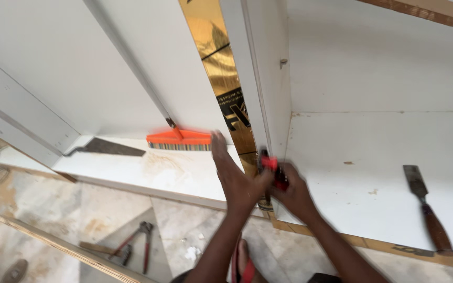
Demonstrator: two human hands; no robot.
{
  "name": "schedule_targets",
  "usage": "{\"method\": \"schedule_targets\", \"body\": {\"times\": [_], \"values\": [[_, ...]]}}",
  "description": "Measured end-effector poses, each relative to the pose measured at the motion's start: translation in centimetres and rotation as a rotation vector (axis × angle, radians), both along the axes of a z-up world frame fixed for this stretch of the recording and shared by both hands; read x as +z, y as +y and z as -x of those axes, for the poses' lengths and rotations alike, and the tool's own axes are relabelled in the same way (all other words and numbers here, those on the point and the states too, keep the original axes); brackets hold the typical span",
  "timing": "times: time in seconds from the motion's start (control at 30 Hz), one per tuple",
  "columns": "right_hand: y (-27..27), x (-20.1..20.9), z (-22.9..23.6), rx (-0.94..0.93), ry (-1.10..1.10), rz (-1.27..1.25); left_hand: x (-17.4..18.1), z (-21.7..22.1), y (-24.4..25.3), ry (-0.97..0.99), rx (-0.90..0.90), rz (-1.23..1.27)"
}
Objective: The person sits on the floor and uses a chisel to trim the edge of a wooden frame attached to a white cabinet. They then use a hand plane to smooth the same edge. A second person is visible in the background using a power sander on a separate piece of wood.
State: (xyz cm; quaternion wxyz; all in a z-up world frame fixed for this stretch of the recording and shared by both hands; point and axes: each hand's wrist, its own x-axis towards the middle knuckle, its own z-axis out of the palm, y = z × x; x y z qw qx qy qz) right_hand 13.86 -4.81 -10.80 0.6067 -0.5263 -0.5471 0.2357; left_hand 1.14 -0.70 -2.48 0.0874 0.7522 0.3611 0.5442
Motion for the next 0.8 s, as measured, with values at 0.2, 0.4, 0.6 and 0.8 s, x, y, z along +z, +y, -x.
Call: {"method": "schedule_targets", "body": {"times": [0.2,0.4,0.6,0.8], "values": [[3.5,18.7,-3.1,0.042,-0.089,-0.371,17.7,-0.2,5.2,-0.034,-0.179,-0.431],[3.1,13.2,-2.5,0.014,-0.064,-0.290,11.7,-0.6,3.3,-0.142,-0.246,-0.093],[-1.5,-3.9,0.1,0.087,0.234,0.173,-2.5,-1.3,-2.2,-0.041,0.008,0.308],[1.2,5.1,-1.1,-0.023,-0.006,-0.110,5.0,-0.4,0.6,-0.056,-0.152,-0.040]]}}
